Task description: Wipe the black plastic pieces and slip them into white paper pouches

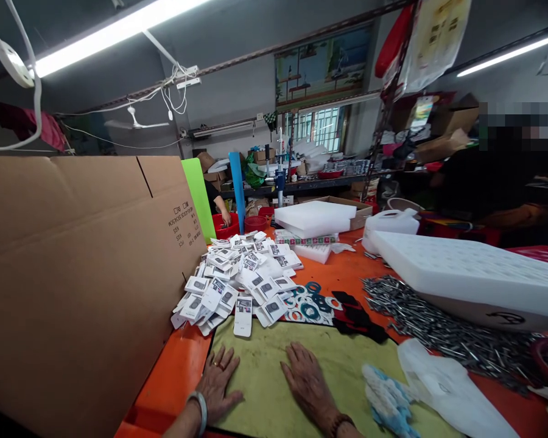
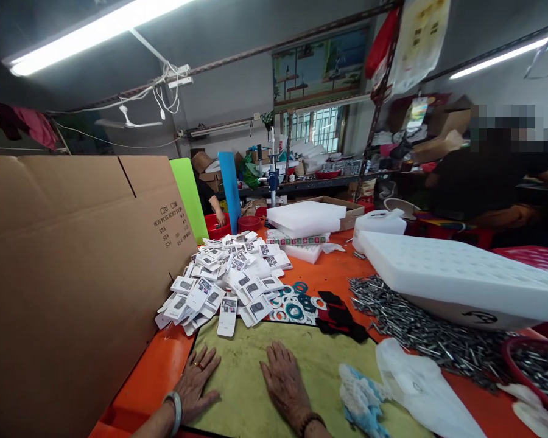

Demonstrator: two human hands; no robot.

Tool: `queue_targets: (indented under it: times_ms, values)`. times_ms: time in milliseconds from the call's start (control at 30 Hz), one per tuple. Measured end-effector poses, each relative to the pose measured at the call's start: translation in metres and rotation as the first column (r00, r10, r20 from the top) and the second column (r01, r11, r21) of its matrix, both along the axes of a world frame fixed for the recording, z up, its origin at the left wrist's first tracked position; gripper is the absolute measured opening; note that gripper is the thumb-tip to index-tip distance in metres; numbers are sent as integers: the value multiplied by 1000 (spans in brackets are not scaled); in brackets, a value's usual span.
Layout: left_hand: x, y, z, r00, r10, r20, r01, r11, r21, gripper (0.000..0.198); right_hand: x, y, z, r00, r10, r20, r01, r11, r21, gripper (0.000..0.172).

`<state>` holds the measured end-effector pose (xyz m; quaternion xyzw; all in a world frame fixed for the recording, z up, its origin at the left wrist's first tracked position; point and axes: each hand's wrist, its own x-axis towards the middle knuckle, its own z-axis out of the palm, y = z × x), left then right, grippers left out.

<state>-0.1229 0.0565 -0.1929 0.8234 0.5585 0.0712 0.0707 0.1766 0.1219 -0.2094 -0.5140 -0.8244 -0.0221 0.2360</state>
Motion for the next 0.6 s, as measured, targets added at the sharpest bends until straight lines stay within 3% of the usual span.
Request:
queue_targets:
  times_ms: [300, 500, 600]
  values:
    - [1, -1, 7, 1000, 9, 7, -9, 998, -68, 75, -2, -4, 10, 1000, 0, 5, 0, 999, -46, 33]
    - [-1, 0, -1, 1000, -8, -3, 8, 1000, 23, 74, -3, -5, 12, 1000, -5, 12, 5, 999, -39, 31]
    - [0, -1, 3, 1000, -9, 0, 9, 1000, 10, 73, -4, -7, 19, 1000, -8, 24, 9, 999, -50, 31]
